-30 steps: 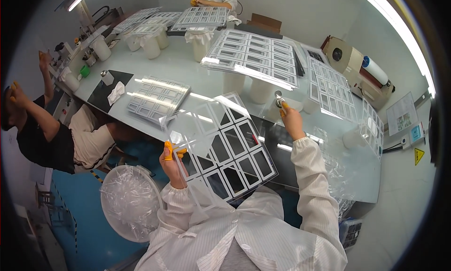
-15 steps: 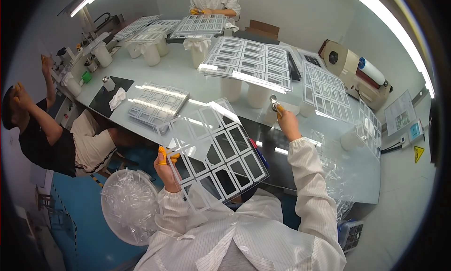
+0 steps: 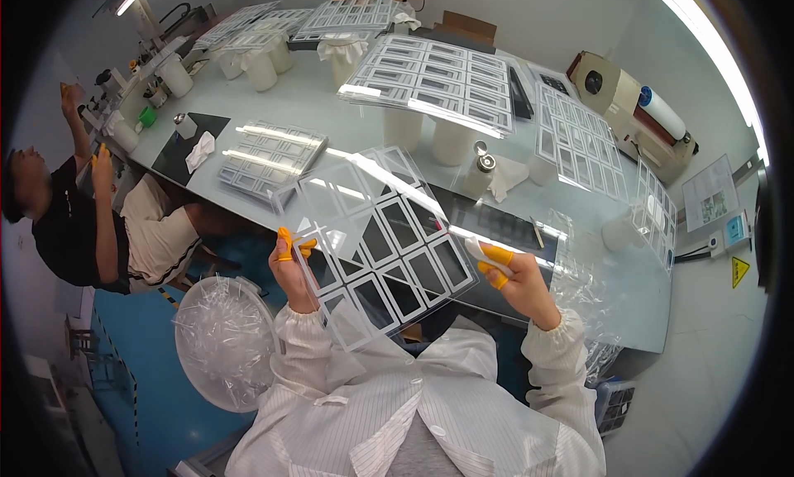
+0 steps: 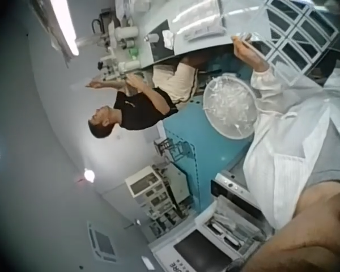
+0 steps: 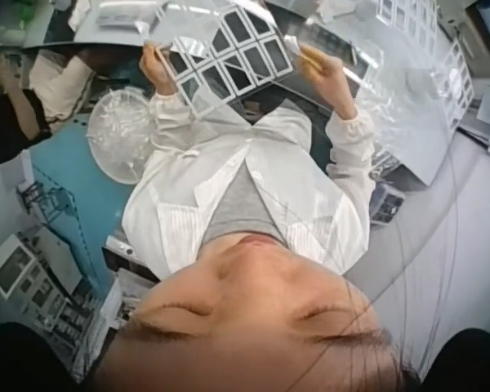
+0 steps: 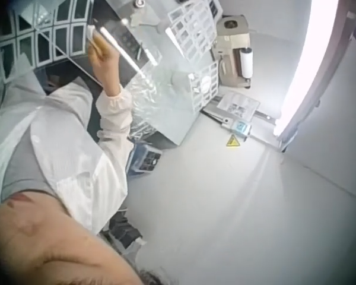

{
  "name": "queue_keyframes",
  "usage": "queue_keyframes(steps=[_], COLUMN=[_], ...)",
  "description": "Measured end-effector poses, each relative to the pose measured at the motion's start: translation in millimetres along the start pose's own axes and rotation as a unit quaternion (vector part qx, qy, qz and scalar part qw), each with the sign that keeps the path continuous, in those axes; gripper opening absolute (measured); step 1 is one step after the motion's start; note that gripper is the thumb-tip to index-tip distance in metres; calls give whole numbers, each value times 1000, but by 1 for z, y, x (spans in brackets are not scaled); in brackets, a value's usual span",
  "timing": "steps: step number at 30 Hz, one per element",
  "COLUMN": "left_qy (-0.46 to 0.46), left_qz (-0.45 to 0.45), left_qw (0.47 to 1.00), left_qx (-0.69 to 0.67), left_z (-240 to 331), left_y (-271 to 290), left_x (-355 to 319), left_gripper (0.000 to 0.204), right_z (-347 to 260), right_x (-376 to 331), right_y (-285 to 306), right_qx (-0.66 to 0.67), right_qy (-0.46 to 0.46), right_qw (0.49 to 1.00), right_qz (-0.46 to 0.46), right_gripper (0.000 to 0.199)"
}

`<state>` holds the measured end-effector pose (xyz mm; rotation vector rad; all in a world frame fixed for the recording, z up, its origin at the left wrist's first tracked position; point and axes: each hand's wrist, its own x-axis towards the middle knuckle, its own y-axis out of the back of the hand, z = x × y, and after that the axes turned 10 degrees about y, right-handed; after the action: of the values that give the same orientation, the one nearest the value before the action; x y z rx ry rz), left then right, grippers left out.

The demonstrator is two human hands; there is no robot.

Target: The person is assembling and inspecting plastic frame components at a cleanroom workbench.

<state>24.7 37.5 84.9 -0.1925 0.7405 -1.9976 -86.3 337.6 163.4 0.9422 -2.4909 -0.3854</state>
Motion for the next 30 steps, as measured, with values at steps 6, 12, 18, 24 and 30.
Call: queue_keyframes(steps=[6,12,18,24,30], left_qy=[28,44,39,42,38], left_qz=[-60,-47,-28,-19,-21], left_qw=[997,995,995,996,996], left_qx=[44,74,91,79,82], left_z=[-16,-32,-39,-43,-39], left_y=[-26,-48,-66,-65,-61], left_x=[-8,-13,-25,-26,-29], left_gripper=[27,27,33,33,34], right_z=[-19,-19,-15,-13,-9], right_x=[-46,-60,-67,-69,-67], right_y=[0,-5,-3,-7,-14], right_qx=[-45,-85,-104,-82,-89], right_qy=[-35,-39,-48,-61,-58], right_qw=[995,991,988,994,994], right_qz=[-84,-98,-108,-33,-36], right_gripper=[40,38,39,42,43])
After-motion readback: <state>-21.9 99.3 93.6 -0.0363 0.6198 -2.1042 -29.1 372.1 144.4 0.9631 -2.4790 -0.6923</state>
